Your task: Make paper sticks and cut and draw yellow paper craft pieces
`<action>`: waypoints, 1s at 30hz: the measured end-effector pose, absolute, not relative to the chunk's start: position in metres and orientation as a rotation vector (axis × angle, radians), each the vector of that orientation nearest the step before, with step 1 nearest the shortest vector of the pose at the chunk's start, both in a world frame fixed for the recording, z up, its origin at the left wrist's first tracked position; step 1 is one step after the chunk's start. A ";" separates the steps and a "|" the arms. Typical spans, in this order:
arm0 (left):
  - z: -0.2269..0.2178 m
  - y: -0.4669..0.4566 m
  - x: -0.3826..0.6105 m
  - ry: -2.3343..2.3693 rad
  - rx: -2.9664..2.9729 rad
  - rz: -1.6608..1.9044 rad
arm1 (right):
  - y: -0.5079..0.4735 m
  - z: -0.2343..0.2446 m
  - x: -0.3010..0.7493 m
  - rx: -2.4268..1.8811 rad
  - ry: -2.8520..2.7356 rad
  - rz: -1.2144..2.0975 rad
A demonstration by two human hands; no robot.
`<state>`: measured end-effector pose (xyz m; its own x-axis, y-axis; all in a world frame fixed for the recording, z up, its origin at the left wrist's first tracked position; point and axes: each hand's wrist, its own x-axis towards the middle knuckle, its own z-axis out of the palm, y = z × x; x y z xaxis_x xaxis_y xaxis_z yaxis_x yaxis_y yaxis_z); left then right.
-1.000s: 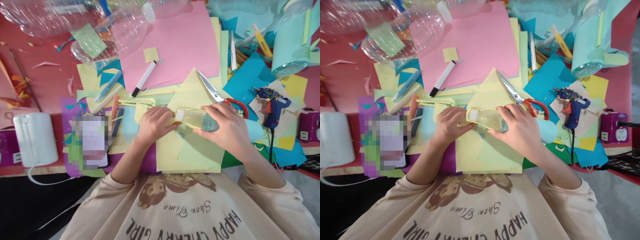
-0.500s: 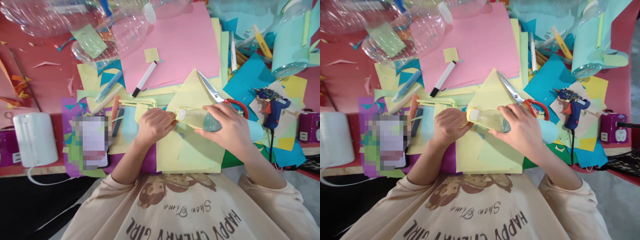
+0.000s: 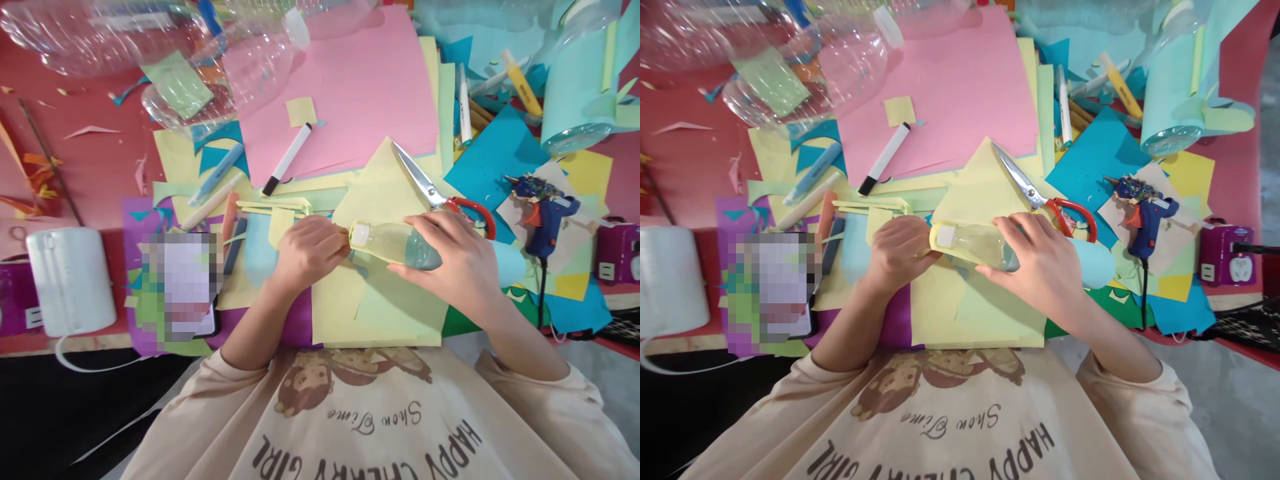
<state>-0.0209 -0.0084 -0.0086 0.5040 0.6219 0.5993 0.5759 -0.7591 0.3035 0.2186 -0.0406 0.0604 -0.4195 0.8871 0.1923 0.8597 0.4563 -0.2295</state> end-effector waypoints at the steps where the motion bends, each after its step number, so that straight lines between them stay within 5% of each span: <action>1: -0.007 -0.008 -0.023 1.042 2.663 1.070 | -0.041 0.061 0.219 -1.491 -2.425 0.126; 12: 0.001 -0.012 -0.017 0.978 1.594 1.100 | -0.050 0.062 0.223 -1.393 -2.471 0.109; 30: -0.007 -0.013 -0.013 0.891 1.414 1.058 | -0.055 0.059 0.226 -1.347 -2.499 0.056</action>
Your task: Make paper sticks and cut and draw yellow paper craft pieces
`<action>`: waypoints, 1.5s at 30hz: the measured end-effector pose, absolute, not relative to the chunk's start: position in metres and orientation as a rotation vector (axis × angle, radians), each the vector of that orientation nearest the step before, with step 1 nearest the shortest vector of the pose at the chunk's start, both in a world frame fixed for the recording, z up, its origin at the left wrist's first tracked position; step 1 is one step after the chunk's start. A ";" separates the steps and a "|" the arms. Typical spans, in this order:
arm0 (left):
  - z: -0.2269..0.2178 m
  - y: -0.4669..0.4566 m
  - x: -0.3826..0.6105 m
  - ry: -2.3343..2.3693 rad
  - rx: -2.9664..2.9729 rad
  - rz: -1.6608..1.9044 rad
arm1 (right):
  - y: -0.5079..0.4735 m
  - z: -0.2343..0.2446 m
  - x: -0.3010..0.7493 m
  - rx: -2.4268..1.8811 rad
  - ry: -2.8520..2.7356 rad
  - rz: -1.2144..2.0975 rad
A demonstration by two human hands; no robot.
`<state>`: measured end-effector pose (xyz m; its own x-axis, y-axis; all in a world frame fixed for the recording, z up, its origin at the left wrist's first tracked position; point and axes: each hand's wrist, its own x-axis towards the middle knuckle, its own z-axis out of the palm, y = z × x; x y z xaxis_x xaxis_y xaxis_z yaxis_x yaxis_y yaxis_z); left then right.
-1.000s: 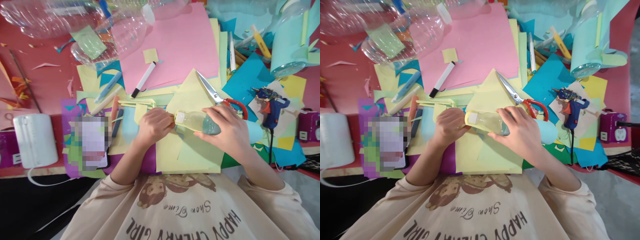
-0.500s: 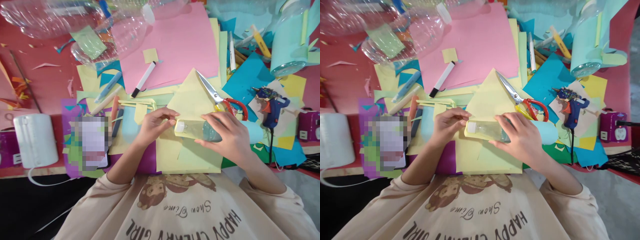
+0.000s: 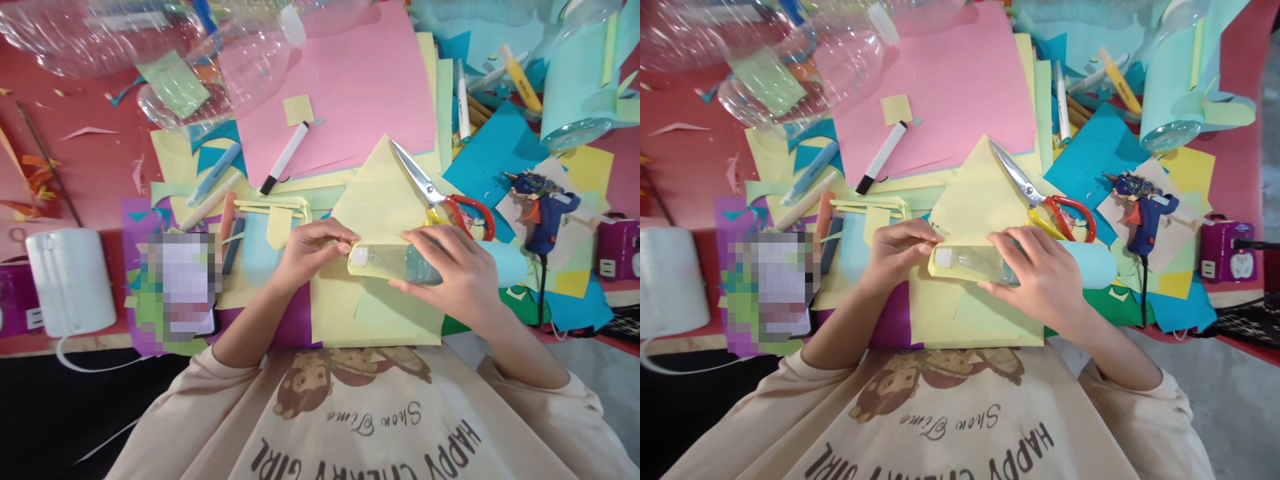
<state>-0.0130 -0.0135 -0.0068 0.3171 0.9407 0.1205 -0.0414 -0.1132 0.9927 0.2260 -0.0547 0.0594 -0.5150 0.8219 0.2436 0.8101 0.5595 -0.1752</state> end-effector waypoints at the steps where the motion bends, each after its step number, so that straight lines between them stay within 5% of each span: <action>1: -0.007 -0.013 -0.013 0.872 1.415 1.063 | -0.055 0.059 0.226 -1.344 -2.496 0.054; 45: -0.007 -0.014 -0.010 0.557 1.230 0.922 | -0.067 0.058 0.241 -1.114 -2.387 0.031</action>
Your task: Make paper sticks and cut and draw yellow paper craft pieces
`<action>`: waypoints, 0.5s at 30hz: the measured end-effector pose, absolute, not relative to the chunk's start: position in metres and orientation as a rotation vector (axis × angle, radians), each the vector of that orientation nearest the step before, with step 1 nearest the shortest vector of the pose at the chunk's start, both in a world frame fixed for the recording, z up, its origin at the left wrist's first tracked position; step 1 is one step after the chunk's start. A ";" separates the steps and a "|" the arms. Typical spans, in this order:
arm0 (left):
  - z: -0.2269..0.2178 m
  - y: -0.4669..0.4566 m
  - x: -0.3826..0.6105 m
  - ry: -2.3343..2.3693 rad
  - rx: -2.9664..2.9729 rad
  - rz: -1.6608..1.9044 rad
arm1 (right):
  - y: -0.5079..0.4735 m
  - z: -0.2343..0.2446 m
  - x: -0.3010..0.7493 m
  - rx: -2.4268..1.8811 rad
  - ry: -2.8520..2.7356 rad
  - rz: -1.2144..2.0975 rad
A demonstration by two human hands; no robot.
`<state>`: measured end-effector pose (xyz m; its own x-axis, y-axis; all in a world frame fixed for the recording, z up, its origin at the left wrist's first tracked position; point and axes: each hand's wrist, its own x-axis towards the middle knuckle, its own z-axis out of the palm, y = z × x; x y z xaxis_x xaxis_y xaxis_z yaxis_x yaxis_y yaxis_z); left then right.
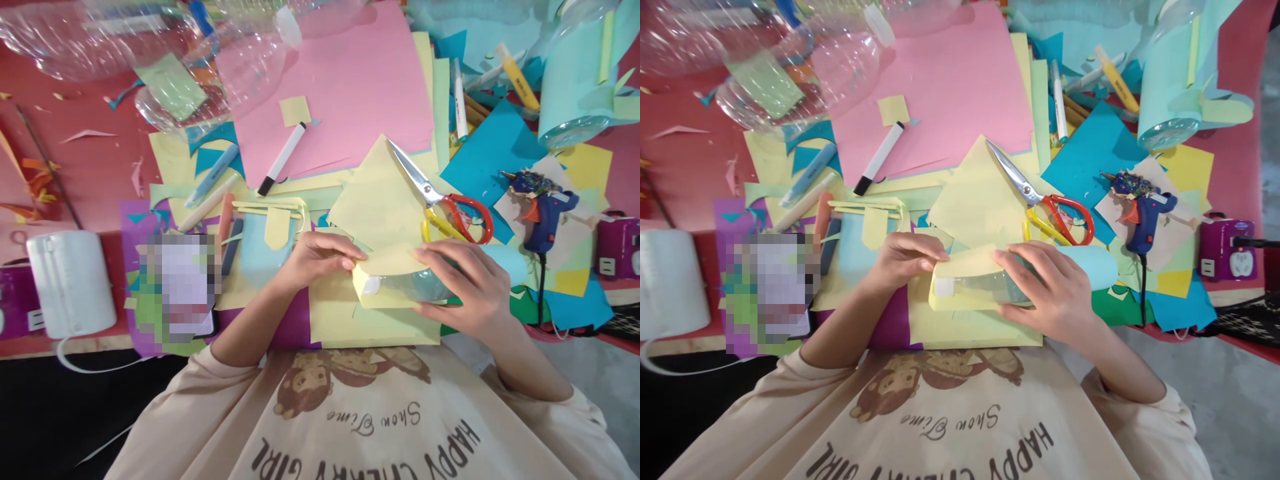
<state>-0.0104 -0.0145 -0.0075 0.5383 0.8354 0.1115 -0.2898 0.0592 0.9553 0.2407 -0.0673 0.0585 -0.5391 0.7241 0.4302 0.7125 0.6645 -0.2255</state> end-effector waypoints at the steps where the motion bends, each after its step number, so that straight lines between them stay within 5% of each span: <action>1: -0.008 -0.015 -0.011 0.564 1.210 0.908 | -0.068 0.058 0.241 -1.114 -2.381 0.033; 15: -0.006 -0.020 -0.009 0.666 1.221 0.945 | -0.075 0.055 0.245 -1.139 -2.358 0.061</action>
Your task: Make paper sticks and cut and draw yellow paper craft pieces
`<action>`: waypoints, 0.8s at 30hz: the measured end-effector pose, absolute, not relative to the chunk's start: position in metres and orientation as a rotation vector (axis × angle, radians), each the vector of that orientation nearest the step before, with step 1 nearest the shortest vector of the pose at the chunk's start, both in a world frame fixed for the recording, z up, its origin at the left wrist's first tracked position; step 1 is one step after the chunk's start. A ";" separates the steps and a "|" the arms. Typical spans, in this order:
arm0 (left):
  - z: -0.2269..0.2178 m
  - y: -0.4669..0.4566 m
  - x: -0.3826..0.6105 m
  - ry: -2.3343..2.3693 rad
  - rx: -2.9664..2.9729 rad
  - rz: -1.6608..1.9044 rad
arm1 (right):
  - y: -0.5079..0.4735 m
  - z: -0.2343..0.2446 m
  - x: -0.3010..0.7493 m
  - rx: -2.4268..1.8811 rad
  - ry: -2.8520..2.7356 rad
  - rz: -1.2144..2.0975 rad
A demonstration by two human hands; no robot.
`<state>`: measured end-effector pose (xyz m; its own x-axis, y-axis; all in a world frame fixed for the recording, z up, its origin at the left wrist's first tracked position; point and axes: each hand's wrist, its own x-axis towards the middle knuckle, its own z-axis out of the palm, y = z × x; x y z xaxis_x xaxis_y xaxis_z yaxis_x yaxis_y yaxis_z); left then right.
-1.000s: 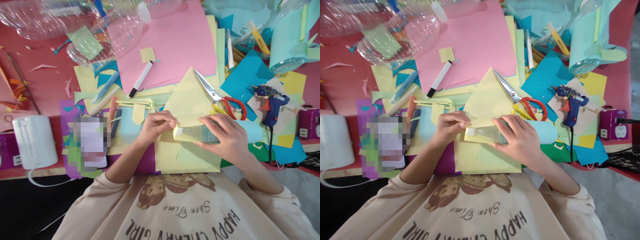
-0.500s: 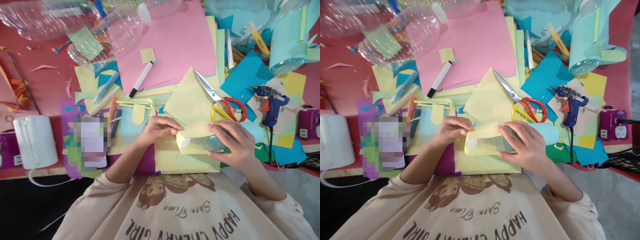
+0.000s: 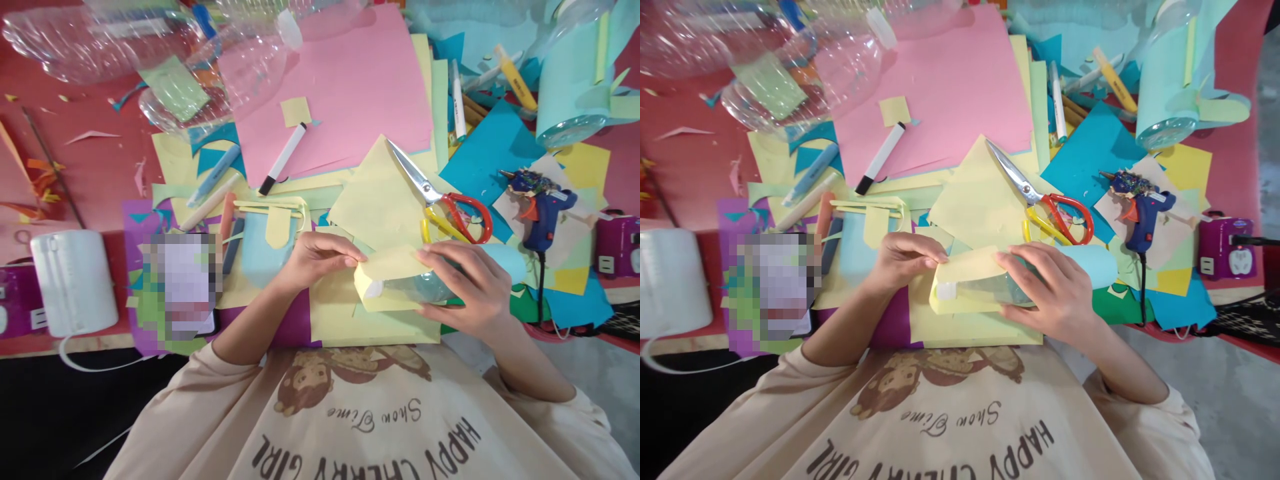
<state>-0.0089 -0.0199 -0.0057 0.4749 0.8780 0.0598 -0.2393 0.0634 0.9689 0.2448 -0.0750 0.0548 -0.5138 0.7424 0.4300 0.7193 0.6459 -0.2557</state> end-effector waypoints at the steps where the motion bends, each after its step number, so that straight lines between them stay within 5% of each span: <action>1: -0.006 -0.020 -0.009 0.681 1.222 0.942 | -0.075 0.055 0.245 -1.147 -2.360 0.066; 24: -0.007 -0.022 -0.002 0.893 1.399 1.096 | -0.046 0.068 0.231 -1.291 -2.495 -0.108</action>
